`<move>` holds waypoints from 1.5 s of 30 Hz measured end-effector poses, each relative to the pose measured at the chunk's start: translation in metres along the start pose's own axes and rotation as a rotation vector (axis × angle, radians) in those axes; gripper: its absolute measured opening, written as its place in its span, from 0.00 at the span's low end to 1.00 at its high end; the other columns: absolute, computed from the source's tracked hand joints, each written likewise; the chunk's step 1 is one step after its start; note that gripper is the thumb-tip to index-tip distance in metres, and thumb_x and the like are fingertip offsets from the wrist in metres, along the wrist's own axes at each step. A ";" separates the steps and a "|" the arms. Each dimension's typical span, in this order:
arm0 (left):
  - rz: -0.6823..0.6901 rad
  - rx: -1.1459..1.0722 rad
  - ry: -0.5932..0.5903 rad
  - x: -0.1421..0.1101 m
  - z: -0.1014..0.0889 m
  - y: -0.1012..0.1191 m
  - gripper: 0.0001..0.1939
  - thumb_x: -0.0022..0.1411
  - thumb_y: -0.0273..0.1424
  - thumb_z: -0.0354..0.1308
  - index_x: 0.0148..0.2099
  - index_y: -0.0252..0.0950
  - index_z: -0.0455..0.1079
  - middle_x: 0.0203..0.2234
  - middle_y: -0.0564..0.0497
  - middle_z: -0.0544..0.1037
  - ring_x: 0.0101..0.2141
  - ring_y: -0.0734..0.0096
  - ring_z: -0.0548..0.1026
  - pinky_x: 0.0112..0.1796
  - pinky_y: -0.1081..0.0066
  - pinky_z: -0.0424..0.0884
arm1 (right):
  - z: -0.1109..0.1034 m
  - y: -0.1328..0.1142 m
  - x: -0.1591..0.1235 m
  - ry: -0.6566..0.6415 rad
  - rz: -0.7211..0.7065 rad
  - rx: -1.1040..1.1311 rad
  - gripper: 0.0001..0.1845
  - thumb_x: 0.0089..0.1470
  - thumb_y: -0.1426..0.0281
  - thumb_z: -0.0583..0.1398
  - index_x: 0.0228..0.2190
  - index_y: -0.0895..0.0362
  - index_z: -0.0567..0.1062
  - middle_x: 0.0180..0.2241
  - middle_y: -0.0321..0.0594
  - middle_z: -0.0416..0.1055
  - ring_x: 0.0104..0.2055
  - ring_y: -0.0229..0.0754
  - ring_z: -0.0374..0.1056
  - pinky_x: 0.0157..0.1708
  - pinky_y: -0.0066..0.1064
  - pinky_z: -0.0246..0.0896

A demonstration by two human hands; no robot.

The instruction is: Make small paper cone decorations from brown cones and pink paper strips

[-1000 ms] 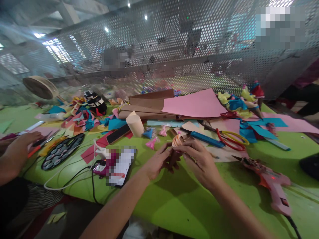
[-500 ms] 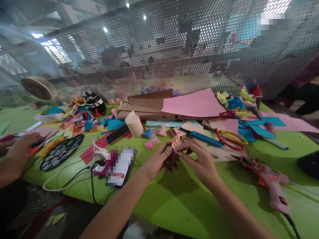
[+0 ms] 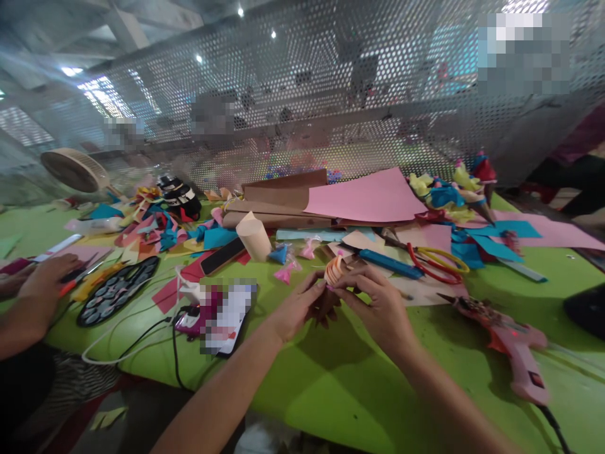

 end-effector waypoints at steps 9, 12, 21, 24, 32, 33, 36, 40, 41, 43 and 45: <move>-0.009 -0.052 -0.011 0.001 0.001 -0.001 0.33 0.55 0.53 0.66 0.55 0.38 0.66 0.29 0.51 0.78 0.23 0.71 0.77 0.22 0.74 0.70 | -0.001 -0.003 0.002 0.007 0.039 0.068 0.08 0.60 0.61 0.65 0.32 0.51 0.78 0.32 0.40 0.74 0.37 0.47 0.71 0.34 0.37 0.70; -0.013 -0.060 -0.009 0.001 0.001 -0.003 0.32 0.54 0.53 0.66 0.52 0.36 0.68 0.29 0.51 0.78 0.23 0.72 0.76 0.23 0.75 0.68 | 0.000 -0.004 0.003 0.014 0.017 0.047 0.08 0.60 0.62 0.64 0.31 0.51 0.78 0.32 0.40 0.73 0.35 0.46 0.71 0.34 0.37 0.69; -0.011 -0.222 0.006 0.003 0.001 -0.001 0.30 0.51 0.48 0.72 0.50 0.37 0.71 0.35 0.49 0.79 0.30 0.72 0.74 0.25 0.75 0.61 | -0.006 0.009 0.001 0.021 0.152 0.175 0.09 0.61 0.59 0.62 0.37 0.50 0.80 0.36 0.41 0.76 0.41 0.48 0.72 0.41 0.42 0.69; -0.019 -0.270 0.032 0.002 0.000 0.002 0.29 0.50 0.47 0.72 0.48 0.36 0.73 0.33 0.51 0.78 0.26 0.75 0.72 0.25 0.74 0.62 | -0.008 0.018 0.001 0.058 0.251 0.205 0.12 0.58 0.56 0.64 0.34 0.52 0.78 0.33 0.39 0.75 0.36 0.47 0.71 0.36 0.39 0.67; -0.012 -0.280 0.067 0.000 -0.002 0.006 0.19 0.56 0.45 0.69 0.40 0.35 0.74 0.28 0.53 0.77 0.24 0.75 0.71 0.26 0.73 0.65 | 0.004 0.010 0.001 -0.003 0.258 0.171 0.15 0.50 0.55 0.68 0.30 0.53 0.76 0.30 0.38 0.73 0.32 0.45 0.69 0.31 0.34 0.65; -0.009 -0.283 0.069 0.000 -0.002 0.006 0.19 0.55 0.45 0.69 0.40 0.35 0.74 0.28 0.53 0.77 0.24 0.75 0.71 0.26 0.73 0.65 | 0.005 0.010 0.001 0.008 0.243 0.159 0.14 0.50 0.56 0.68 0.29 0.53 0.76 0.29 0.38 0.73 0.32 0.44 0.69 0.31 0.34 0.65; 0.000 -0.284 0.076 0.001 -0.003 0.005 0.20 0.53 0.44 0.71 0.41 0.35 0.74 0.28 0.53 0.78 0.23 0.75 0.72 0.25 0.73 0.66 | 0.006 0.009 0.000 0.031 0.197 0.109 0.10 0.53 0.60 0.67 0.28 0.53 0.75 0.28 0.38 0.73 0.31 0.44 0.68 0.31 0.34 0.65; 0.009 -0.289 0.108 0.002 -0.005 0.004 0.23 0.49 0.45 0.73 0.39 0.34 0.74 0.28 0.53 0.78 0.22 0.76 0.72 0.24 0.74 0.67 | 0.005 0.008 -0.002 0.019 0.150 0.076 0.05 0.56 0.66 0.63 0.30 0.53 0.76 0.29 0.38 0.74 0.32 0.45 0.70 0.33 0.34 0.67; 0.008 -0.290 0.121 0.003 -0.006 0.003 0.23 0.48 0.45 0.74 0.38 0.34 0.74 0.27 0.53 0.78 0.22 0.76 0.71 0.23 0.74 0.67 | 0.005 0.008 -0.002 0.013 0.140 0.071 0.04 0.57 0.66 0.63 0.31 0.53 0.76 0.30 0.39 0.74 0.33 0.45 0.70 0.33 0.34 0.67; 0.013 -0.294 0.149 0.003 -0.007 0.002 0.23 0.47 0.45 0.74 0.38 0.34 0.74 0.26 0.54 0.77 0.21 0.77 0.71 0.22 0.75 0.66 | 0.005 0.007 -0.002 0.000 0.111 0.060 0.03 0.57 0.67 0.63 0.31 0.53 0.76 0.30 0.39 0.74 0.32 0.45 0.71 0.32 0.34 0.67; 0.016 -0.293 0.171 0.004 -0.009 0.002 0.22 0.49 0.44 0.73 0.38 0.34 0.74 0.26 0.54 0.77 0.22 0.77 0.71 0.22 0.75 0.66 | 0.005 0.005 -0.002 -0.003 0.071 0.047 0.02 0.57 0.68 0.63 0.31 0.52 0.76 0.29 0.38 0.74 0.32 0.45 0.70 0.32 0.34 0.67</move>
Point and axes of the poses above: each hand's wrist, its own x-axis towards the middle knuckle, its own z-axis out of the palm, y = z × x, the point moved 5 cm from there along x, towards the middle knuckle
